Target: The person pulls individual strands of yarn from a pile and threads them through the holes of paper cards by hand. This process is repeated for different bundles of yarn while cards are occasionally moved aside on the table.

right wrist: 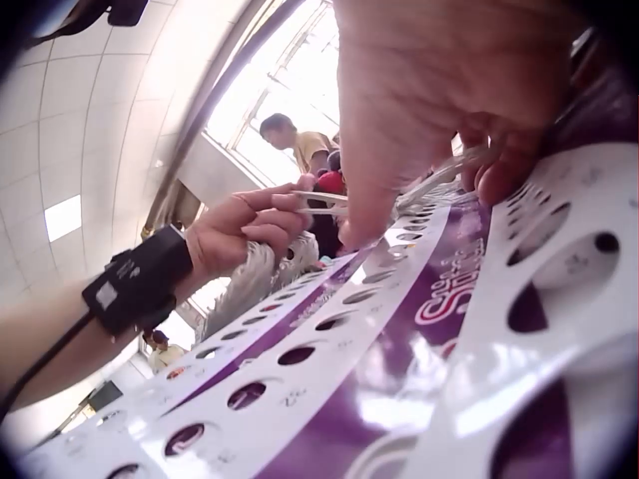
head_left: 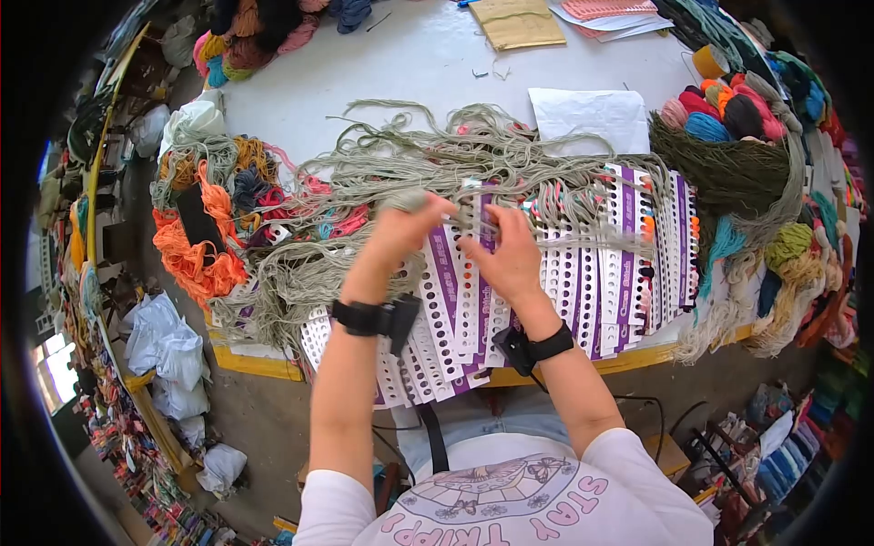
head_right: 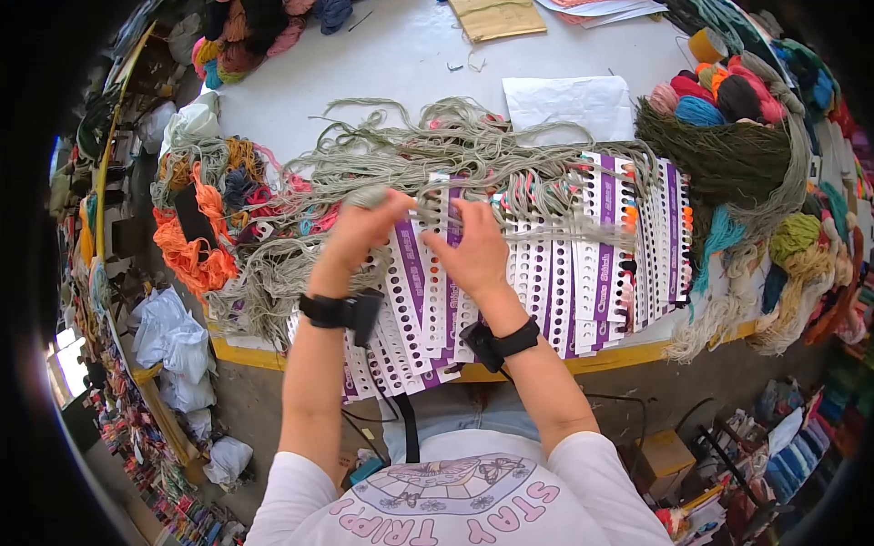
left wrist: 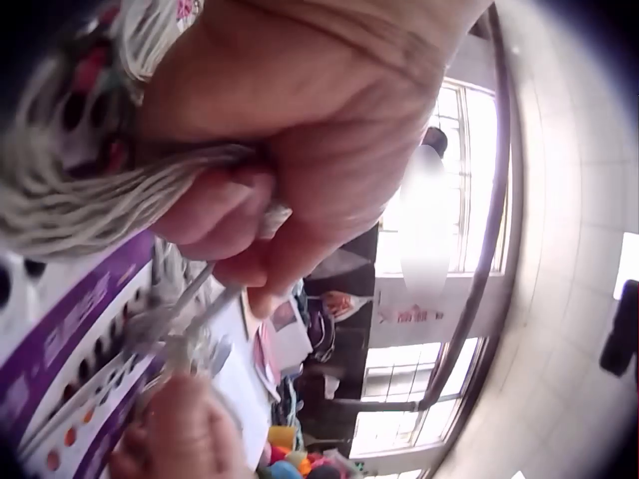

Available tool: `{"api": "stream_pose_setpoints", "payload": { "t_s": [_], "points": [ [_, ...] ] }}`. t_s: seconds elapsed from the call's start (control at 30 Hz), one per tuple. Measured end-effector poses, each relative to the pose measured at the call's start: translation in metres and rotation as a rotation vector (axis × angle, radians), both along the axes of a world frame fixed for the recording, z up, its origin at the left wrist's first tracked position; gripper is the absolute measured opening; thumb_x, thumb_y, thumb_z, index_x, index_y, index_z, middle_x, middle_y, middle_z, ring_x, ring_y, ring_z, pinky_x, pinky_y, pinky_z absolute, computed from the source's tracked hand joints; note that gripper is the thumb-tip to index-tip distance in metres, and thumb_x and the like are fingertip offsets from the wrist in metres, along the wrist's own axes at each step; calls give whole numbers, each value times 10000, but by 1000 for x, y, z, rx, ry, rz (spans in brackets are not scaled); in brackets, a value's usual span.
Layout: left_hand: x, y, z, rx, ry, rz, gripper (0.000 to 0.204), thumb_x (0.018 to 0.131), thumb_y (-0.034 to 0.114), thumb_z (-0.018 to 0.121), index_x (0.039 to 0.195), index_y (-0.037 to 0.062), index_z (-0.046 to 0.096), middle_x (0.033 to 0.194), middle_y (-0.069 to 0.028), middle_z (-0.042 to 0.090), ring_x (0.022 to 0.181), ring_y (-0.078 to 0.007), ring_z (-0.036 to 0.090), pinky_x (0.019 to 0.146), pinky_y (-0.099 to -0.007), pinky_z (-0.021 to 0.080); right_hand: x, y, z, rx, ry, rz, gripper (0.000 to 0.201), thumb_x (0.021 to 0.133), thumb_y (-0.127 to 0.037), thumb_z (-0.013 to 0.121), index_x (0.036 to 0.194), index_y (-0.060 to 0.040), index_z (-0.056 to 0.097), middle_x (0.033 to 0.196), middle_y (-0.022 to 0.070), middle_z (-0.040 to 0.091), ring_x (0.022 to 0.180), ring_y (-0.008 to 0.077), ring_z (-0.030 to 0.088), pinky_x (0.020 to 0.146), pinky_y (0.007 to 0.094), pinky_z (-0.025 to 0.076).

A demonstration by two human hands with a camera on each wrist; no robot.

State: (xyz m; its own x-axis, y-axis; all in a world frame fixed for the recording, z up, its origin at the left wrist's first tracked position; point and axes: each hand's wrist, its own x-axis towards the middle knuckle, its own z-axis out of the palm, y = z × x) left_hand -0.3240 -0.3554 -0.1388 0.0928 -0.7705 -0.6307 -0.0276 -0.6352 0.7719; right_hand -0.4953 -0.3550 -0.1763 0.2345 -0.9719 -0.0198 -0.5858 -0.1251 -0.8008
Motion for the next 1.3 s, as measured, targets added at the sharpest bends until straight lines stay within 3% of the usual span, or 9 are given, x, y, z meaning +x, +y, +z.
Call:
{"api": "stream_pose_setpoints", "payload": {
  "t_s": [0.13, 0.33, 0.43, 0.53, 0.7, 1.1, 1.2, 1.27, 1.3],
  "points": [
    [88, -10, 14, -296, 453, 468, 204, 827, 225, 543, 911, 43, 582, 636, 53, 467, 430, -24, 285, 395, -173, 241, 5, 4, -1, -58, 219, 64, 651, 611, -347, 691, 1136, -52, 441, 1028, 101, 443, 922, 264, 491, 722, 360, 438],
    [96, -11, 54, -270, 380, 153, 181, 823, 174, 546, 924, 25, 566, 641, 34, 483, 442, -47, 327, 435, -186, 306, 6, 0, 1, 8, 132, -18, 596, 595, -214, 622, 1136, -44, 438, 1028, 109, 424, 928, 268, 484, 730, 365, 441],
    [92, 0, 58, -423, -631, -448, 183, 801, 137, 564, 921, -1, 563, 655, 20, 507, 489, -90, 421, 503, -220, 383, 2, -3, 5, -24, 134, -31, 593, 593, -211, 613, 1133, -39, 438, 1027, 114, 423, 927, 272, 484, 738, 364, 439],
    [100, 16, 56, -159, -545, -395, 164, 769, 53, 584, 914, -19, 558, 678, 39, 510, 578, -60, 427, 570, -205, 379, 4, -2, 7, -31, 138, -27, 590, 589, -205, 603, 1129, -35, 439, 1028, 115, 423, 931, 275, 482, 746, 359, 437],
    [112, 40, 50, -400, 1072, 250, 235, 914, 165, 325, 1057, 32, 456, 553, 30, 275, 421, -36, 226, 388, -193, 247, 5, -3, 9, 4, 141, -25, 585, 580, -204, 598, 1120, -35, 445, 1015, 110, 425, 931, 274, 481, 732, 369, 442],
    [168, 4, 69, -747, 1102, 364, 204, 910, 109, 345, 1015, -23, 459, 617, -1, 397, 433, -44, 239, 427, -190, 262, -1, -3, 7, -18, 100, -36, 565, 580, -188, 602, 1103, -33, 454, 1003, 116, 429, 921, 280, 485, 728, 370, 441],
    [207, -4, 96, -844, 442, 538, 267, 872, 154, 462, 1061, -34, 456, 676, -20, 492, 481, -53, 361, 459, -193, 332, -4, -5, 7, 4, 31, -64, 528, 598, -155, 592, 1095, -27, 468, 922, 108, 470, 817, 249, 518, 688, 349, 447],
    [264, -5, 64, -699, -955, 687, 332, 802, 157, 573, 1047, -47, 481, 754, -50, 558, 607, -99, 494, 555, -231, 420, -7, -6, 11, 72, -58, -104, 501, 613, -119, 580, 1093, -21, 477, 822, 88, 496, 704, 209, 526, 634, 317, 447],
    [261, 0, 55, -648, -1111, 752, 292, 753, 114, 607, 982, -41, 511, 780, -60, 578, 707, -137, 538, 645, -263, 447, -12, -9, 15, 127, -117, -138, 489, 621, -98, 572, 1095, -19, 481, 762, 73, 502, 641, 184, 518, 601, 297, 443]
  ]
}}
